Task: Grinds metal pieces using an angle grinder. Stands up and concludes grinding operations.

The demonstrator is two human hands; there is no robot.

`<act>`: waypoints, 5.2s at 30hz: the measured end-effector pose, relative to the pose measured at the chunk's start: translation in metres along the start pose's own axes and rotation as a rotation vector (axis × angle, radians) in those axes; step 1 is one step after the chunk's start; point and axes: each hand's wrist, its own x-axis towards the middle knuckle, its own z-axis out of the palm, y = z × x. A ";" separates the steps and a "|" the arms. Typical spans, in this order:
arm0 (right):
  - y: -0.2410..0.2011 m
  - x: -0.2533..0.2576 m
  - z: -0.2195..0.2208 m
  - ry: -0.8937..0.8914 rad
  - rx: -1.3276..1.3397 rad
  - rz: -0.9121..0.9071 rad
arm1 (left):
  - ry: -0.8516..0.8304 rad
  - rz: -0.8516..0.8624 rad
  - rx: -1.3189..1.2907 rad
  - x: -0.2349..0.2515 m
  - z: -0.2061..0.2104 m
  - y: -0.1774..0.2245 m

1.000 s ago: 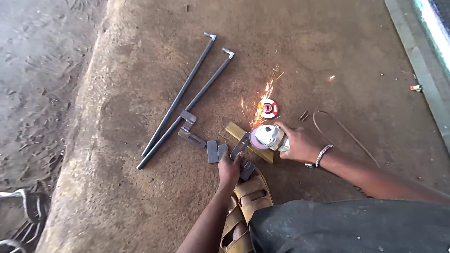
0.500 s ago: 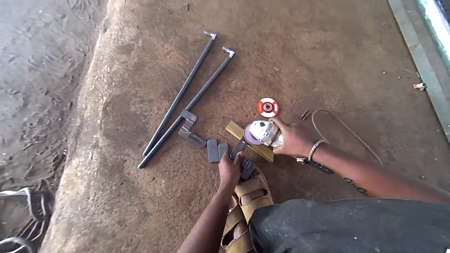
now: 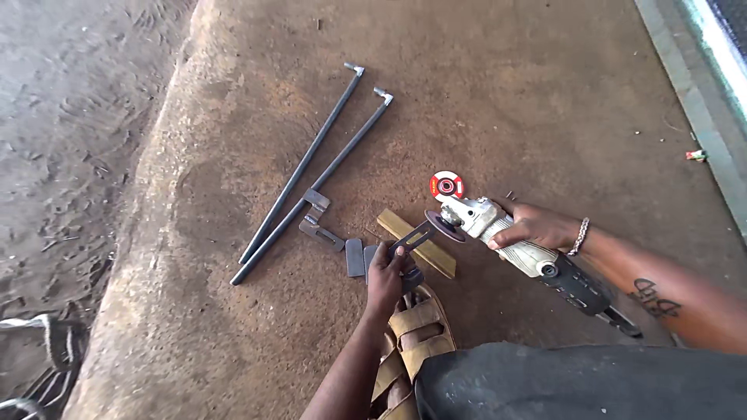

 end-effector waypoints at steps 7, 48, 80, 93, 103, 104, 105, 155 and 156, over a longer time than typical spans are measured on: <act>0.012 0.002 0.002 0.047 -0.236 -0.047 | 0.094 0.017 -0.250 0.004 -0.014 0.016; -0.003 0.019 0.047 0.399 -0.919 -0.074 | 0.027 -0.418 0.340 0.014 -0.021 0.006; 0.030 -0.009 0.036 0.487 -0.750 0.044 | -0.028 -0.271 -0.273 -0.021 -0.041 -0.011; 0.037 -0.036 -0.003 0.704 -0.647 0.178 | -0.537 0.174 0.715 0.090 -0.029 0.114; 0.062 -0.064 -0.019 0.795 -0.648 0.293 | -1.090 0.569 1.375 0.135 0.074 0.118; 0.063 -0.066 -0.019 0.798 -0.642 0.309 | -1.104 0.544 1.381 0.141 0.072 0.118; 0.065 -0.067 -0.020 0.801 -0.641 0.320 | -1.112 0.498 1.408 0.146 0.068 0.117; 0.034 -0.023 0.094 0.832 -0.740 -0.213 | -0.510 -0.198 -0.231 -0.087 0.099 0.014; 0.036 -0.023 0.097 0.824 -0.777 -0.234 | -0.485 -0.187 -0.229 -0.087 0.098 0.014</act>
